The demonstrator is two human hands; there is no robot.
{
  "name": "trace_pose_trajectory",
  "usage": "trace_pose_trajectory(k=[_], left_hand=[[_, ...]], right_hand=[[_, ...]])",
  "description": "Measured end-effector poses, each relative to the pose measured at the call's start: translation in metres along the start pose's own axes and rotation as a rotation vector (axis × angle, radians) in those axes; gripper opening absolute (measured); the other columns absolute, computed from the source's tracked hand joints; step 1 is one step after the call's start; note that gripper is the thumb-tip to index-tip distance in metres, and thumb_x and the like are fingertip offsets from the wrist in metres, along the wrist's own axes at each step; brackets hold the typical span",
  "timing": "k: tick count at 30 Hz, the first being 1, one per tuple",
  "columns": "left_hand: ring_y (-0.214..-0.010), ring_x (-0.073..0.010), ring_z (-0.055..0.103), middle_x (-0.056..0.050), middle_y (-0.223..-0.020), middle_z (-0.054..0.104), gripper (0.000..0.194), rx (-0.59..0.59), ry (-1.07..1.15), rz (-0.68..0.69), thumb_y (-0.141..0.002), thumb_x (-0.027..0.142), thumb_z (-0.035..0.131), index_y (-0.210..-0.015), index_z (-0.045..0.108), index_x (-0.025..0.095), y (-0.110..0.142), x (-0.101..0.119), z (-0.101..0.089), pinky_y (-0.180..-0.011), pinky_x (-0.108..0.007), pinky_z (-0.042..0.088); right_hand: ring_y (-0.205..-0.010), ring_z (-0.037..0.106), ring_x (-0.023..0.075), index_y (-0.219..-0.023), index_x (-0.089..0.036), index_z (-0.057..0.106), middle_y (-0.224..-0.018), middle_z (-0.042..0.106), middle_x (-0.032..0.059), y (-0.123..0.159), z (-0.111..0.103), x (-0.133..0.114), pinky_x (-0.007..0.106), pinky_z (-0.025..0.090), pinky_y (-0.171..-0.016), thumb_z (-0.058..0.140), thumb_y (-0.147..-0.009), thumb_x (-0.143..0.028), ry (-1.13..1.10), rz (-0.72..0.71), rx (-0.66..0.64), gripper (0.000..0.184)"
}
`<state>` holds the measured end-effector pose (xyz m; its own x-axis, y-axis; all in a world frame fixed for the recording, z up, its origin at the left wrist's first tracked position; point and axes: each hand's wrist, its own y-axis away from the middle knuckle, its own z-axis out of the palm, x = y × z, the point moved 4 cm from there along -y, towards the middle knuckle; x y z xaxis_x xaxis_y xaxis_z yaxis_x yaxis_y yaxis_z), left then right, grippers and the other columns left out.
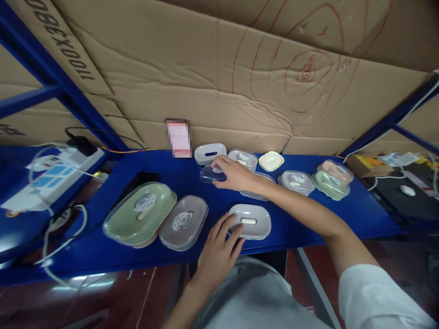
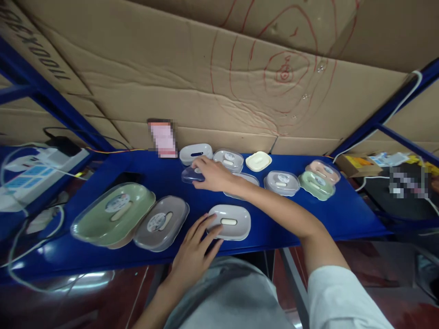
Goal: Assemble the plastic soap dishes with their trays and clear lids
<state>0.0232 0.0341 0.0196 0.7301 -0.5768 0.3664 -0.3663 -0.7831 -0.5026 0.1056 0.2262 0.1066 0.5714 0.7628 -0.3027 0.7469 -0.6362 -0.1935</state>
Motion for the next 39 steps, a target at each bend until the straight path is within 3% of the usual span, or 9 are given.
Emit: trace_pose_trajectory(k=[4, 7, 11, 18, 21, 25, 31, 34, 39], left_hand=[[-0.140, -0.0288, 0.060, -0.013, -0.150, 0.061, 0.047, 0.063, 0.091, -0.104, -0.105, 0.034, 0.062, -0.150, 0.051, 0.026, 0.003, -0.006, 0.003, -0.113, -0.047, 0.056], [-0.137, -0.0287, 0.063, -0.015, -0.146, 0.063, 0.050, 0.099, 0.132, -0.144, -0.105, 0.036, 0.063, -0.150, 0.047, 0.024, 0.005, -0.008, 0.004, -0.111, -0.046, 0.058], [-0.134, -0.0284, 0.065, -0.013, -0.142, 0.064, 0.037, 0.083, 0.141, -0.150, -0.104, 0.036, 0.063, -0.138, 0.054, 0.024, 0.006, -0.008, 0.005, -0.109, -0.045, 0.058], [-0.129, -0.0281, 0.068, -0.018, -0.151, 0.054, 0.051, 0.127, 0.113, -0.208, -0.103, 0.038, 0.065, -0.150, 0.047, 0.025, 0.008, -0.009, 0.004, -0.099, -0.041, 0.063], [-0.141, -0.0299, 0.061, -0.018, -0.167, 0.041, 0.061, 0.062, 0.106, -0.195, -0.105, 0.037, 0.062, -0.160, 0.039, 0.028, 0.007, -0.008, 0.005, -0.106, -0.043, 0.061], [-0.151, -0.0311, 0.052, -0.014, -0.161, 0.051, 0.063, 0.033, 0.113, -0.144, -0.105, 0.031, 0.062, -0.162, 0.037, 0.031, 0.005, -0.009, 0.006, -0.116, -0.049, 0.054], [-0.147, -0.0303, 0.056, -0.014, -0.165, 0.046, 0.063, 0.049, 0.181, -0.205, -0.102, 0.031, 0.067, -0.159, 0.041, 0.034, 0.006, -0.014, 0.006, -0.114, -0.046, 0.056], [-0.147, -0.0300, 0.055, -0.013, -0.166, 0.045, 0.065, 0.027, 0.184, -0.198, -0.102, 0.033, 0.068, -0.161, 0.040, 0.035, 0.005, -0.016, 0.005, -0.113, -0.044, 0.056], [-0.145, -0.0311, 0.055, -0.013, -0.163, 0.049, 0.066, 0.032, 0.188, -0.205, -0.100, 0.030, 0.069, -0.160, 0.041, 0.034, 0.006, -0.022, 0.005, -0.113, -0.047, 0.055]], right_hand=[[-0.141, 0.058, 0.0264, -0.135, -0.023, 0.057, -0.152, 0.059, 0.0135, 0.084, -0.022, -0.017, 0.045, 0.048, -0.118, 0.071, -0.096, -0.035, -0.163, -0.065, 0.113, 0.042], [-0.145, 0.057, 0.0262, -0.145, -0.027, 0.056, -0.157, 0.058, 0.0114, 0.141, -0.013, -0.029, 0.047, 0.049, -0.118, 0.065, -0.102, -0.036, -0.124, -0.017, 0.088, 0.044], [-0.147, 0.056, 0.0276, -0.156, -0.036, 0.050, -0.155, 0.062, 0.0064, 0.180, 0.005, -0.034, 0.055, 0.049, -0.119, 0.059, -0.107, -0.036, -0.120, 0.069, 0.078, 0.050], [-0.154, 0.048, 0.0256, -0.158, -0.040, 0.048, -0.158, 0.060, 0.0006, 0.204, 0.030, -0.049, 0.068, 0.022, -0.133, 0.052, -0.110, -0.029, -0.037, 0.056, 0.098, 0.049], [-0.157, 0.043, 0.0271, -0.167, -0.036, 0.035, -0.164, 0.053, 0.0047, 0.209, 0.043, -0.051, 0.068, 0.026, -0.132, 0.055, -0.109, -0.032, 0.043, 0.037, 0.145, 0.061], [-0.159, 0.040, 0.0297, -0.173, -0.031, 0.016, -0.168, 0.045, 0.0103, 0.211, 0.049, -0.048, 0.067, 0.036, -0.128, 0.055, -0.109, -0.031, 0.114, 0.060, 0.178, 0.075], [-0.162, 0.033, 0.0299, -0.166, -0.043, 0.037, -0.166, 0.048, 0.0006, 0.207, 0.037, -0.050, 0.070, 0.030, -0.129, 0.053, -0.109, -0.029, 0.129, 0.002, 0.072, 0.060], [-0.162, 0.034, 0.0288, -0.162, -0.038, 0.045, -0.170, 0.043, 0.0036, 0.201, 0.035, -0.049, 0.065, 0.034, -0.128, 0.053, -0.110, -0.035, 0.170, 0.001, 0.074, 0.053], [-0.159, 0.039, 0.0325, -0.160, -0.037, 0.049, -0.166, 0.049, 0.0066, 0.194, 0.044, -0.056, 0.070, 0.037, -0.125, 0.054, -0.109, -0.034, 0.252, -0.019, 0.084, 0.051]])
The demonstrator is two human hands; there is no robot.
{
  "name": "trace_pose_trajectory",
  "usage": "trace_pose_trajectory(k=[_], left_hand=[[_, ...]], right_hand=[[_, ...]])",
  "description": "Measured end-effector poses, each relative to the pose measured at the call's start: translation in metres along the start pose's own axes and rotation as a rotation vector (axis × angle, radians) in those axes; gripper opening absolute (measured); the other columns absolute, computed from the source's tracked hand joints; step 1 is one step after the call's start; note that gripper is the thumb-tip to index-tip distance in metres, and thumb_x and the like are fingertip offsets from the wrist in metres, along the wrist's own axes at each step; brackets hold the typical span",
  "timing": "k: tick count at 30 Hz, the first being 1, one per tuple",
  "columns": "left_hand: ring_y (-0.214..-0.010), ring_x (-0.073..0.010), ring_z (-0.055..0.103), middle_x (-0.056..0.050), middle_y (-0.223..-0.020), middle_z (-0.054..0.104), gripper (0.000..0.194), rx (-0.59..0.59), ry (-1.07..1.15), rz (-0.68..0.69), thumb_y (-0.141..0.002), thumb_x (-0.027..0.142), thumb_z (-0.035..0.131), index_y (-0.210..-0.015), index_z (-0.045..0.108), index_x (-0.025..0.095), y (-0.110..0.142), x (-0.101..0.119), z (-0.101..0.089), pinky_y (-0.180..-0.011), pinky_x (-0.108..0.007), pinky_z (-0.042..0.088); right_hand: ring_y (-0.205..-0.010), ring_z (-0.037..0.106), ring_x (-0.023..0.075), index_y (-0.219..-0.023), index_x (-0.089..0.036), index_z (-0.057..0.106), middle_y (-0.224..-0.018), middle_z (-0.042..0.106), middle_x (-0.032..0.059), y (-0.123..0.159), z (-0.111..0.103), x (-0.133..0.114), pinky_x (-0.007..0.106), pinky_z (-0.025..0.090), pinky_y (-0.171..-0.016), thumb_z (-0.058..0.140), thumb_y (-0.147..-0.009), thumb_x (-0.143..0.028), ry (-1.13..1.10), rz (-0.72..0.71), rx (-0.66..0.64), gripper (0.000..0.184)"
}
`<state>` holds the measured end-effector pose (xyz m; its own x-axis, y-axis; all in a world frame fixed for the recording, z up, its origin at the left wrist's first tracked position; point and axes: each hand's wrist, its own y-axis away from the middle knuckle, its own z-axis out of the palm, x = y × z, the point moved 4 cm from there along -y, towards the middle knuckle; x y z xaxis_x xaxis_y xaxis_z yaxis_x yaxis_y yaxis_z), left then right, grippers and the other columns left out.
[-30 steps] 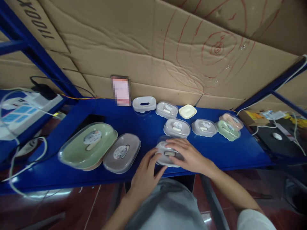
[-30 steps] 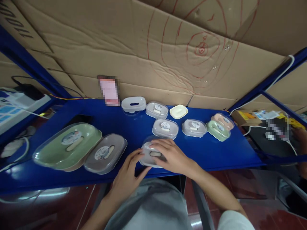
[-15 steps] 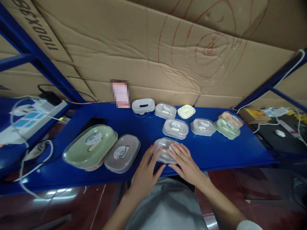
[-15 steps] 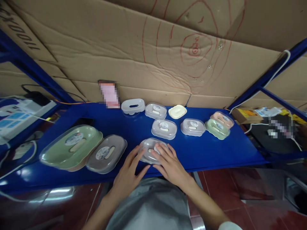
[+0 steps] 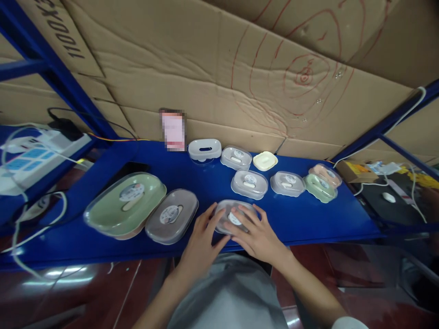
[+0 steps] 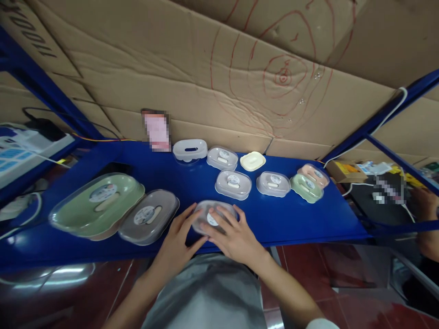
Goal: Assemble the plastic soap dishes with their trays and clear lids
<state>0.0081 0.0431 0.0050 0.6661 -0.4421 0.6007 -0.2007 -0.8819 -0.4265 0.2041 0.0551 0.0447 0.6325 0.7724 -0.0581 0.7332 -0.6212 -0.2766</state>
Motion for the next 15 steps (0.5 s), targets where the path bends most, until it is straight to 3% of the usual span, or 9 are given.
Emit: trace_pose_trajectory(k=[7, 10, 15], left_hand=[[-0.139, -0.0306, 0.058, -0.011, -0.158, 0.053, 0.064, -0.039, 0.025, -0.033, -0.100, 0.032, 0.069, -0.158, 0.043, 0.035, 0.001, -0.002, 0.003, -0.110, -0.046, 0.056], [-0.141, -0.0314, 0.057, -0.011, -0.158, 0.053, 0.062, -0.057, 0.031, -0.043, -0.101, 0.032, 0.068, -0.158, 0.042, 0.036, 0.000, -0.002, 0.004, -0.111, -0.048, 0.055], [-0.145, -0.0326, 0.055, -0.012, -0.160, 0.052, 0.062, -0.066, 0.071, -0.054, -0.105, 0.038, 0.063, -0.161, 0.036, 0.037, 0.002, 0.000, 0.002, -0.114, -0.051, 0.054]], right_hand=[[-0.165, 0.022, 0.0352, -0.162, -0.031, 0.047, -0.174, 0.035, 0.0125, 0.008, -0.002, 0.015, 0.063, 0.043, -0.125, 0.064, -0.105, -0.042, -0.076, 0.065, 0.060, 0.060], [-0.165, 0.021, 0.0359, -0.161, -0.030, 0.049, -0.173, 0.037, 0.0138, 0.007, -0.002, 0.018, 0.064, 0.040, -0.126, 0.067, -0.104, -0.041, -0.094, 0.020, 0.048, 0.061], [-0.163, 0.028, 0.0367, -0.159, -0.029, 0.052, -0.171, 0.039, 0.0163, 0.012, -0.004, 0.022, 0.060, 0.047, -0.123, 0.072, -0.100, -0.039, -0.166, 0.012, 0.122, 0.063]])
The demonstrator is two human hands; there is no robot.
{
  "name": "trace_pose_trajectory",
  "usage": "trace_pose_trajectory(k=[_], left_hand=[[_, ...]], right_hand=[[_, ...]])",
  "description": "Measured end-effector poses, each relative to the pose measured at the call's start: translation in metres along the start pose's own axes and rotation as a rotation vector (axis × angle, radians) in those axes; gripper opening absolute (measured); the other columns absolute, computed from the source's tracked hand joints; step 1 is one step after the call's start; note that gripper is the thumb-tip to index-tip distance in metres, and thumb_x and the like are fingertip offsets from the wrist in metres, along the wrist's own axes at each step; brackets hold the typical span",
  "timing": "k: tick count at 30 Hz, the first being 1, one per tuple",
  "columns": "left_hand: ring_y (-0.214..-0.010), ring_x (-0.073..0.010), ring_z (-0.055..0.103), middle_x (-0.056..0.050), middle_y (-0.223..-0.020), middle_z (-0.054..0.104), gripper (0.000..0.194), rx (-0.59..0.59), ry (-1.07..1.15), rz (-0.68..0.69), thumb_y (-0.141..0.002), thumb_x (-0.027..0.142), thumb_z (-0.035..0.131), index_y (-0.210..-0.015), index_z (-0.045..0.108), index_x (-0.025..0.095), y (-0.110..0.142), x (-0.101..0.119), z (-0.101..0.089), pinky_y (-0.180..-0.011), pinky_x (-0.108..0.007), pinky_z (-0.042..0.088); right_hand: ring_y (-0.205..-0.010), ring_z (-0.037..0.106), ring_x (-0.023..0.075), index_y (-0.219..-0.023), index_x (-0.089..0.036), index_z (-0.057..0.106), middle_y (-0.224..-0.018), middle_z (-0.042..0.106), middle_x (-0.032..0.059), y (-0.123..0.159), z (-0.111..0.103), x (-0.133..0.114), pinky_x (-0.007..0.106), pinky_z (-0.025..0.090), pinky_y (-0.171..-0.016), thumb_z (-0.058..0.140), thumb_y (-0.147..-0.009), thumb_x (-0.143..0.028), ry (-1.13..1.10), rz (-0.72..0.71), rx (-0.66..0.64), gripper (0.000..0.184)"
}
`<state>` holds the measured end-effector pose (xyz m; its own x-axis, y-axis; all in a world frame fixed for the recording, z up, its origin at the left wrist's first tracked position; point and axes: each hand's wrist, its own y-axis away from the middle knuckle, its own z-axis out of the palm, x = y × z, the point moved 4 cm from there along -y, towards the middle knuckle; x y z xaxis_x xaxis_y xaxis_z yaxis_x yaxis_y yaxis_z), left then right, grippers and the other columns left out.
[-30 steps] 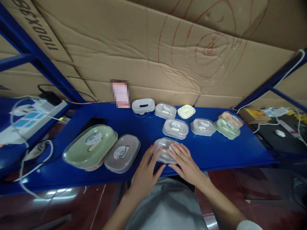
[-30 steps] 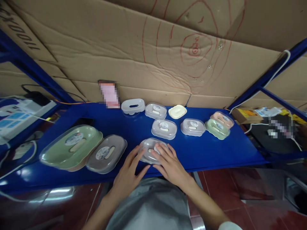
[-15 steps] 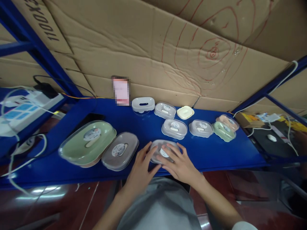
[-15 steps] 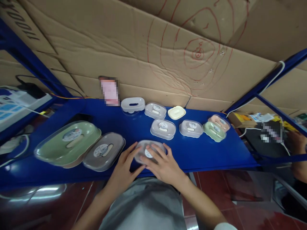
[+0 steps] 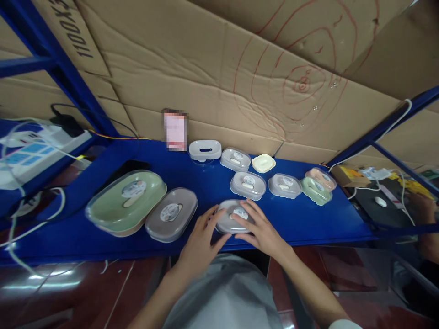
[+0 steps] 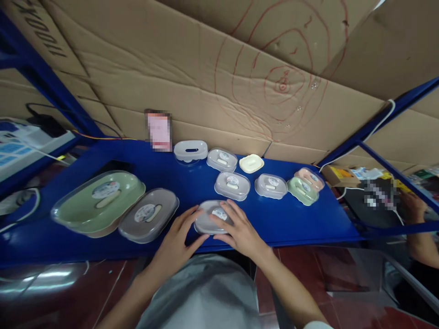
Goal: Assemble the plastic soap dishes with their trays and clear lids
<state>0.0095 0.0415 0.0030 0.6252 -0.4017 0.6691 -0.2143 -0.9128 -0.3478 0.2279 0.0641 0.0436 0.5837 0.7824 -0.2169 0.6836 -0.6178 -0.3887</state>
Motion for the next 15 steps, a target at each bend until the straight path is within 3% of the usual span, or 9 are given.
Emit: trace_pose_trajectory(k=[7, 11, 15], left_hand=[[-0.152, -0.0279, 0.050, -0.009, -0.169, 0.044, 0.063, -0.059, 0.060, -0.014, -0.108, 0.041, 0.055, -0.165, 0.027, 0.039, 0.003, 0.007, 0.000, -0.119, -0.048, 0.051], [-0.153, -0.0311, 0.048, -0.009, -0.171, 0.041, 0.067, -0.077, -0.002, 0.002, -0.106, 0.046, 0.059, -0.165, 0.027, 0.039, 0.001, 0.012, 0.003, -0.119, -0.052, 0.050], [-0.153, -0.0305, 0.049, -0.010, -0.168, 0.045, 0.073, -0.077, 0.031, 0.003, -0.105, 0.048, 0.062, -0.167, 0.024, 0.038, -0.002, 0.012, 0.003, -0.121, -0.052, 0.049]], right_hand=[[-0.153, 0.046, 0.0366, -0.163, -0.039, 0.045, -0.163, 0.051, 0.0110, 0.011, -0.047, 0.035, 0.064, 0.048, -0.120, 0.076, -0.098, -0.036, -0.030, 0.101, 0.231, 0.072], [-0.154, 0.043, 0.0349, -0.163, -0.038, 0.045, -0.163, 0.051, 0.0102, 0.010, -0.028, 0.028, 0.061, 0.049, -0.120, 0.074, -0.099, -0.042, -0.052, 0.044, 0.134, 0.070], [-0.157, 0.039, 0.0350, -0.163, -0.033, 0.046, -0.166, 0.046, 0.0125, 0.013, -0.005, 0.013, 0.059, 0.048, -0.121, 0.072, -0.099, -0.049, -0.025, 0.086, 0.027, 0.072]])
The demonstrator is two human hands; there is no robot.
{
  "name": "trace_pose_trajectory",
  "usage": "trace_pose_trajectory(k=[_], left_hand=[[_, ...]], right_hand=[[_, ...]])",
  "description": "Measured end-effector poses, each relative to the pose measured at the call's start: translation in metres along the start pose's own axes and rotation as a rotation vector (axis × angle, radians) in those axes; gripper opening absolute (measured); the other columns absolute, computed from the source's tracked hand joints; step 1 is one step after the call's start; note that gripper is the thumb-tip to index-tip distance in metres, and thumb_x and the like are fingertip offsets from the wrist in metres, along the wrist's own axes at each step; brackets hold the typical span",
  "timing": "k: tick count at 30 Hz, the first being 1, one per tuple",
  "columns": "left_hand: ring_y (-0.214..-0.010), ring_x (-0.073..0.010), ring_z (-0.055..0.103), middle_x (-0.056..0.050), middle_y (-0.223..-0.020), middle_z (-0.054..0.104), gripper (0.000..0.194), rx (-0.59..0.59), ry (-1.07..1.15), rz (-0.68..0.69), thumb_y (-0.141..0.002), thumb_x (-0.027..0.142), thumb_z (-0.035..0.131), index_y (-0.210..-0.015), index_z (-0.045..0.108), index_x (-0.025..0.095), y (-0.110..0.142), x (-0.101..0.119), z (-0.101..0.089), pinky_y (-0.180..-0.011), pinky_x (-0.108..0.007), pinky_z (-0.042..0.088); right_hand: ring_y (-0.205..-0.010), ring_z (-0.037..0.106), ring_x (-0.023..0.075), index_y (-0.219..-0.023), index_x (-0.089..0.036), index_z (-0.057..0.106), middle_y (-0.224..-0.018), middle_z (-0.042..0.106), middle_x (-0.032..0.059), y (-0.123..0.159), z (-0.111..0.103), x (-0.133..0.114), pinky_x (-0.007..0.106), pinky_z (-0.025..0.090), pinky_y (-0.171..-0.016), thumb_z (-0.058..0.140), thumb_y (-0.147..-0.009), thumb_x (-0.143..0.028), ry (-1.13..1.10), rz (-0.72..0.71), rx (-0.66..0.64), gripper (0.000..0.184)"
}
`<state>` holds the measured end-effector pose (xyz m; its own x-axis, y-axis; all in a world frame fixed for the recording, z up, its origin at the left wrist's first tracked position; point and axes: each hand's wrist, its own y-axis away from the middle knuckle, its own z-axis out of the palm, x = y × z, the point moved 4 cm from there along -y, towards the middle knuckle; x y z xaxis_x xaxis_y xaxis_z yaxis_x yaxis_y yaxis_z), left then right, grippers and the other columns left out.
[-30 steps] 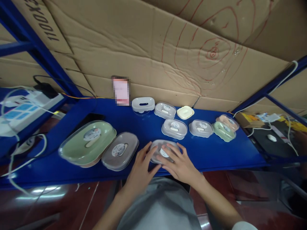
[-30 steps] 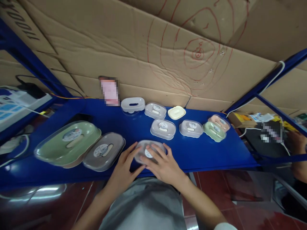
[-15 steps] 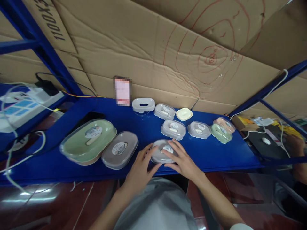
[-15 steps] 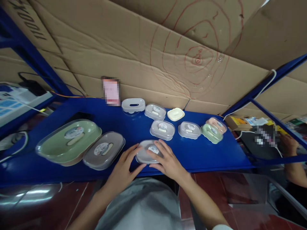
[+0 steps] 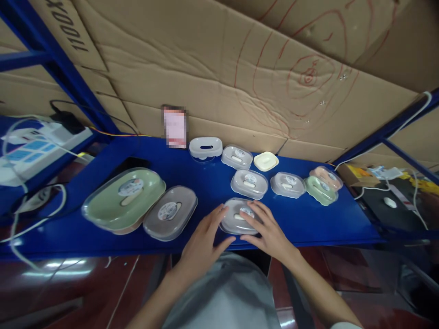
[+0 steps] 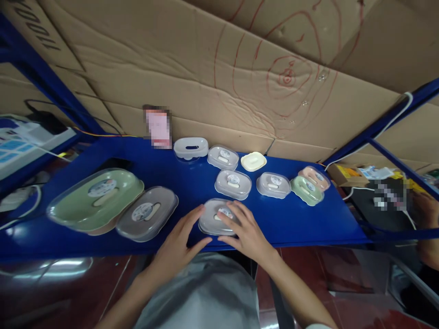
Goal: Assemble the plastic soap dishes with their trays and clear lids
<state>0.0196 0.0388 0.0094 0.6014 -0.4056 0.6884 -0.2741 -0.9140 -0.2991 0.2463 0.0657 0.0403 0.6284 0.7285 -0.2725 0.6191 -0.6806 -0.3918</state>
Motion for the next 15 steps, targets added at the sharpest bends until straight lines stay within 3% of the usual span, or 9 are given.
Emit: trace_pose_trajectory(k=[3, 7, 15], left_hand=[[-0.149, -0.0300, 0.052, -0.011, -0.162, 0.051, 0.075, 0.011, 0.036, -0.039, -0.103, 0.046, 0.066, -0.165, 0.027, 0.036, -0.005, -0.005, -0.002, -0.121, -0.051, 0.049], [-0.145, -0.0295, 0.056, -0.011, -0.158, 0.053, 0.067, -0.006, 0.048, -0.064, -0.099, 0.043, 0.072, -0.157, 0.042, 0.035, -0.014, -0.010, -0.005, -0.119, -0.049, 0.050], [-0.137, -0.0266, 0.064, -0.007, -0.155, 0.060, 0.068, 0.006, 0.100, -0.039, -0.091, 0.034, 0.083, -0.150, 0.048, 0.035, -0.016, -0.016, -0.009, -0.113, -0.046, 0.055]], right_hand=[[-0.160, 0.033, 0.0365, -0.165, -0.033, 0.043, -0.170, 0.042, 0.0126, 0.001, 0.003, -0.001, 0.061, 0.046, -0.123, 0.072, -0.098, -0.053, 0.019, 0.002, -0.064, 0.075], [-0.166, 0.018, 0.0382, -0.167, -0.034, 0.039, -0.175, 0.032, 0.0110, 0.000, 0.000, 0.004, 0.066, 0.037, -0.127, 0.068, -0.103, -0.044, 0.069, -0.070, -0.124, 0.071], [-0.167, 0.017, 0.0342, -0.165, -0.030, 0.042, -0.179, 0.024, 0.0076, -0.009, -0.008, -0.002, 0.060, 0.037, -0.130, 0.063, -0.107, -0.039, -0.003, -0.160, -0.199, 0.063]])
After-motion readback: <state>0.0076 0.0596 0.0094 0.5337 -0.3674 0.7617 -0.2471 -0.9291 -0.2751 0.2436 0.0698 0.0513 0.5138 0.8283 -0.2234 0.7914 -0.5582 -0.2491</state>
